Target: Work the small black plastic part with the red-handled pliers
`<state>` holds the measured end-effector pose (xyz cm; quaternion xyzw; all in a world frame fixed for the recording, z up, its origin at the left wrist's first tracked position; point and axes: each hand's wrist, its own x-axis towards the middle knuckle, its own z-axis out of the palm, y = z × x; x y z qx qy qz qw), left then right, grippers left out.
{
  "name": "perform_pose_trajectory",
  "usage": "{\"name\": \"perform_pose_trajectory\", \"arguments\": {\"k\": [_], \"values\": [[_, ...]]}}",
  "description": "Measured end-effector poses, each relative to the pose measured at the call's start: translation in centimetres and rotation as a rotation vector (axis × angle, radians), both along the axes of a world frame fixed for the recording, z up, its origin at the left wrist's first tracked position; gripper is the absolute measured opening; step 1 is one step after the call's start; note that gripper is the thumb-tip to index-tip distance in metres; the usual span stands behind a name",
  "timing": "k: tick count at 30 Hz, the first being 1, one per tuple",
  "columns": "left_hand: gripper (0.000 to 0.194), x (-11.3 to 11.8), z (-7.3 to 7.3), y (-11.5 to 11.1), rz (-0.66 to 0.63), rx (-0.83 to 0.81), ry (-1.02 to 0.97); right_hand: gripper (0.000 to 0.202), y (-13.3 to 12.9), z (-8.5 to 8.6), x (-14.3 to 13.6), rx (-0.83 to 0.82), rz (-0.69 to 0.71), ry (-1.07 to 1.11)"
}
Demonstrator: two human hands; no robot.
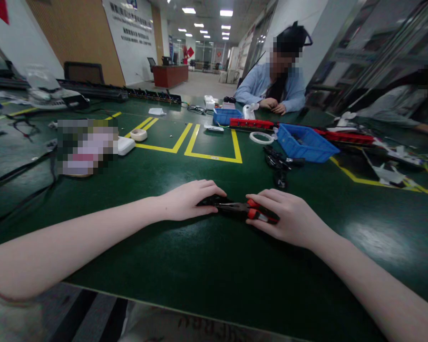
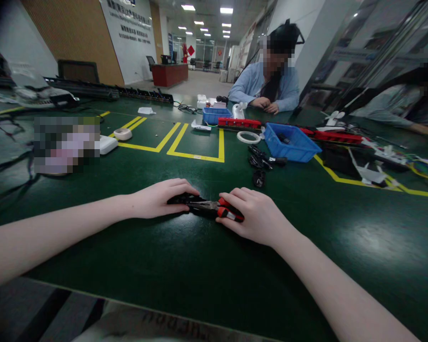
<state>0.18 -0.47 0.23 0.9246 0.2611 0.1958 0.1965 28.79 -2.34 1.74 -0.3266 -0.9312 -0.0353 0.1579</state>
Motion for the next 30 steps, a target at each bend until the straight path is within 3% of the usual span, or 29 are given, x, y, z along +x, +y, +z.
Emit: {"name": "perform_pose_trajectory", "arguments": {"k": [30], "values": [[0.036, 0.04, -0.13, 0.0, 0.006, 0.001, 0.012, 0.043, -0.3, 0.41, -0.19, -0.07, -0.041, -0.048]]}}
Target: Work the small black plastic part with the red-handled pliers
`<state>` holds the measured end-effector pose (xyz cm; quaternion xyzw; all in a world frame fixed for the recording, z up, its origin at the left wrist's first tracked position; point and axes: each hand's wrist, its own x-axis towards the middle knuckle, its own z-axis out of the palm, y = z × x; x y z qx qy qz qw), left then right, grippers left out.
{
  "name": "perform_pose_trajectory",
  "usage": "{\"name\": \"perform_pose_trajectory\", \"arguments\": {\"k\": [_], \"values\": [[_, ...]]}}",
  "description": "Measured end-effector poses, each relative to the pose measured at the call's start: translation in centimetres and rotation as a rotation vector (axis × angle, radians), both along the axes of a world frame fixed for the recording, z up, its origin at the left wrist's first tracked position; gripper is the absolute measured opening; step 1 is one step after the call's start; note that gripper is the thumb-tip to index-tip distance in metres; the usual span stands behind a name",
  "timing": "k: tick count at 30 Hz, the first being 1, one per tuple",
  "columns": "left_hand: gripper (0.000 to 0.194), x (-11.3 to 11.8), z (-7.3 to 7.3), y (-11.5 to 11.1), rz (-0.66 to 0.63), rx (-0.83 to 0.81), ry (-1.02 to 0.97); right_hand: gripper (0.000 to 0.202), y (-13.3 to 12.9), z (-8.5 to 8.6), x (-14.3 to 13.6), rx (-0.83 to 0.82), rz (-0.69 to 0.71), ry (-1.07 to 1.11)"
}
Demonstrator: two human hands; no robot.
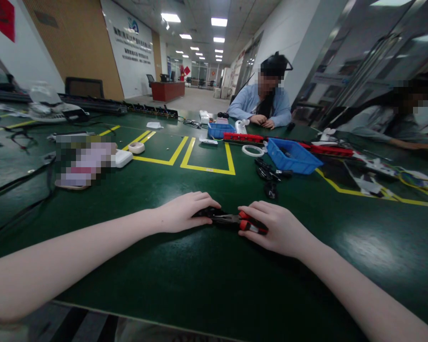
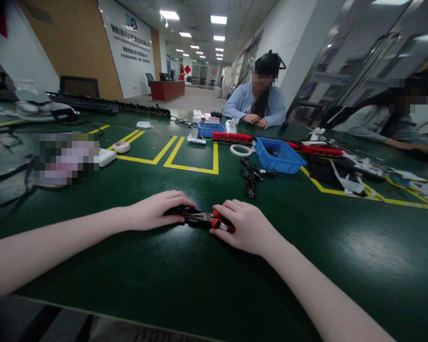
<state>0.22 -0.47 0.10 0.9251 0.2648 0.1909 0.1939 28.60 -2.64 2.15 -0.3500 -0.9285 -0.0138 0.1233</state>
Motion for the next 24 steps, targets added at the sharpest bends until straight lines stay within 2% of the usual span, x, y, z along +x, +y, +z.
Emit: {"name": "perform_pose_trajectory", "arguments": {"k": [24], "values": [[0.037, 0.04, 0.16, -0.1, -0.002, -0.005, -0.006, 0.041, 0.18, 0.17, 0.3, 0.018, -0.01, 0.04]]}}
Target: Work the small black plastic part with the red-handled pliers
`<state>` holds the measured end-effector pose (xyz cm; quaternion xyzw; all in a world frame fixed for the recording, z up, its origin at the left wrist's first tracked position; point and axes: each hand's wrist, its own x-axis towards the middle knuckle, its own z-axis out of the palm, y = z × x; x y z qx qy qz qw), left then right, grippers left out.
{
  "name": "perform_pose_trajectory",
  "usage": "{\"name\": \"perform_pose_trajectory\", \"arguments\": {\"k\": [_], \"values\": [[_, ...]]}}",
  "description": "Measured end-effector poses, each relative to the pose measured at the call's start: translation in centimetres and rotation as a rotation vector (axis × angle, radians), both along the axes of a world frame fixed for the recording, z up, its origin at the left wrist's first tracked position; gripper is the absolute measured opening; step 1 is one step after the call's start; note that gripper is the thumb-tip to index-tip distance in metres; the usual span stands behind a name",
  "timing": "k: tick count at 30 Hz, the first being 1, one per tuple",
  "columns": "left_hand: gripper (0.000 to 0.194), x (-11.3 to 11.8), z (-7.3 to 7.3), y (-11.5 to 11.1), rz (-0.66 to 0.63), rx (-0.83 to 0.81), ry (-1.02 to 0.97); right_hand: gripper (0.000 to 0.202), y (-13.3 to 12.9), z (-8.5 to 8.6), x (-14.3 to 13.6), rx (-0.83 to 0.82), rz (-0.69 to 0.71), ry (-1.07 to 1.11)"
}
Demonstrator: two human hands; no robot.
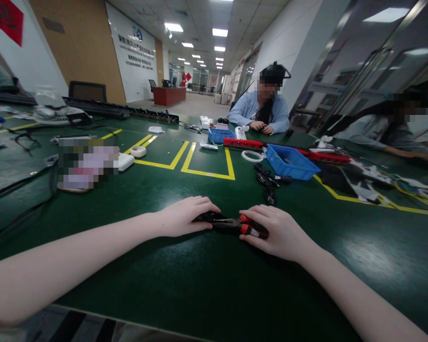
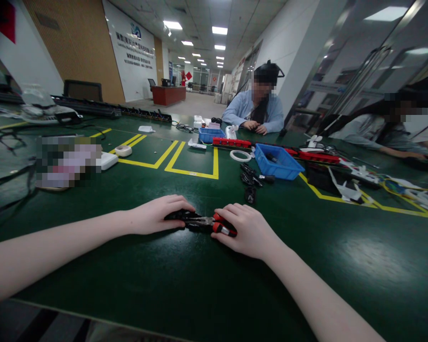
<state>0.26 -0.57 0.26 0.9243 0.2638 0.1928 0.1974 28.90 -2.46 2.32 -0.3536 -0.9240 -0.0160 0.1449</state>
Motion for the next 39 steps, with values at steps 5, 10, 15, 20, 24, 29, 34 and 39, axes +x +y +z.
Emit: {"name": "perform_pose_trajectory", "arguments": {"k": [5, 10, 15, 20, 24, 29, 34, 39], "values": [[0.037, 0.01, 0.08, 0.01, 0.003, -0.005, 0.004, 0.041, 0.0, -0.21, -0.07, 0.001, 0.001, 0.035], [0.037, 0.04, 0.05, 0.01, -0.002, 0.004, 0.004, 0.04, -0.11, -0.3, -0.2, -0.017, 0.018, 0.077], [0.036, 0.06, 0.01, -0.02, 0.008, 0.006, 0.003, 0.039, -0.18, -0.35, -0.16, -0.02, 0.027, 0.11], [0.037, 0.07, 0.04, 0.0, 0.002, -0.001, 0.005, 0.039, -0.14, -0.43, -0.19, 0.0, 0.043, 0.114], [0.037, 0.03, 0.02, 0.03, 0.002, -0.003, -0.005, 0.037, -0.18, -0.37, -0.23, 0.023, 0.045, 0.091], [0.038, 0.0, -0.01, 0.02, -0.003, 0.003, -0.01, 0.038, -0.2, -0.34, -0.21, 0.042, 0.042, 0.058], [0.037, 0.02, -0.05, 0.01, 0.001, 0.004, -0.004, 0.039, -0.18, -0.23, -0.22, 0.037, 0.041, 0.043], [0.037, 0.05, -0.06, 0.04, -0.002, 0.007, -0.011, 0.038, -0.07, -0.17, -0.13, 0.04, 0.041, 0.037]]}}
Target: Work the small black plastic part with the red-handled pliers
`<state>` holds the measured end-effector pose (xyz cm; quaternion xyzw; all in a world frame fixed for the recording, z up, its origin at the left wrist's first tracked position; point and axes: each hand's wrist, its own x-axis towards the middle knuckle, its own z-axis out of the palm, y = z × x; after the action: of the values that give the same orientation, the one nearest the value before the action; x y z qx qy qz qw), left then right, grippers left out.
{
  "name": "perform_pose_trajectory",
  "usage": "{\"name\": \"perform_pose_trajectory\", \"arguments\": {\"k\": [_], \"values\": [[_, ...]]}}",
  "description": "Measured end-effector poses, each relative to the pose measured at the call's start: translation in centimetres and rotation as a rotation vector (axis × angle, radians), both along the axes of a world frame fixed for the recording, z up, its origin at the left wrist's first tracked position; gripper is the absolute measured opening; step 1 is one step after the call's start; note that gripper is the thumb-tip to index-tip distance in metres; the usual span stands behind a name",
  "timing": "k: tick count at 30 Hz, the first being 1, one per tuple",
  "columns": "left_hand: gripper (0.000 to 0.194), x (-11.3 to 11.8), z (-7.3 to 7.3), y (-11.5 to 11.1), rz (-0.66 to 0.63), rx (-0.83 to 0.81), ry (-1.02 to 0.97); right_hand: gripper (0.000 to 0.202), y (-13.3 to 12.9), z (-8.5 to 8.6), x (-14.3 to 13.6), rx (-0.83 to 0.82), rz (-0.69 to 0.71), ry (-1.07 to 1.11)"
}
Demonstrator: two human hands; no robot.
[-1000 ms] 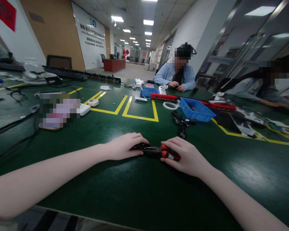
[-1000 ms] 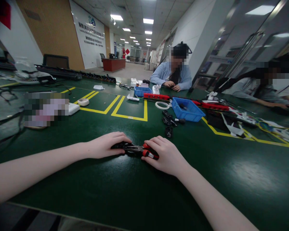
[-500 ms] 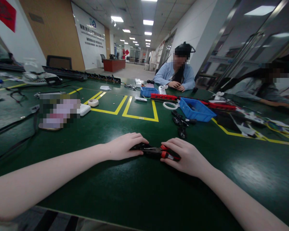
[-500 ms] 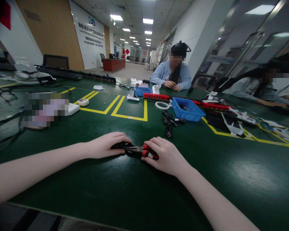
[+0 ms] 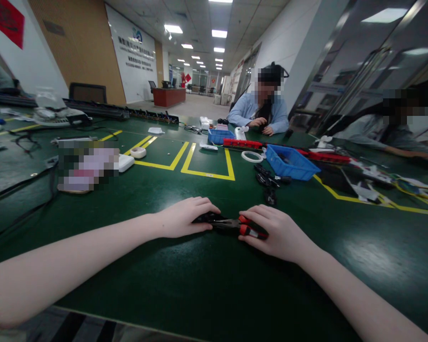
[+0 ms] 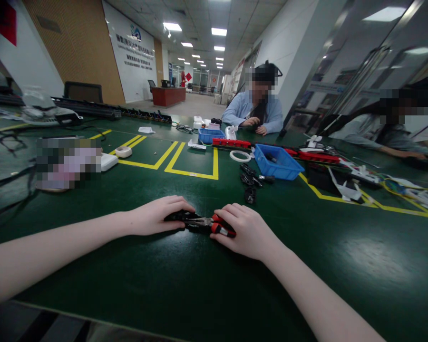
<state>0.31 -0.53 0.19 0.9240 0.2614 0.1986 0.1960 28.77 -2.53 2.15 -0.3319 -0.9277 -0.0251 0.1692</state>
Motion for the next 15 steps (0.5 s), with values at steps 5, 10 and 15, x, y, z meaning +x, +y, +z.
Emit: {"name": "perform_pose_trajectory", "arguments": {"k": [5, 10, 15], "values": [[0.037, -0.04, 0.06, -0.05, 0.001, -0.005, 0.006, 0.039, 0.07, -0.12, 0.08, 0.0, 0.006, -0.002], [0.038, -0.05, 0.05, -0.01, 0.005, 0.0, 0.023, 0.039, -0.07, -0.14, 0.05, 0.015, 0.002, -0.019], [0.037, 0.01, 0.06, 0.0, 0.001, 0.002, 0.022, 0.039, -0.04, -0.14, 0.07, 0.009, 0.0, -0.017]]}}
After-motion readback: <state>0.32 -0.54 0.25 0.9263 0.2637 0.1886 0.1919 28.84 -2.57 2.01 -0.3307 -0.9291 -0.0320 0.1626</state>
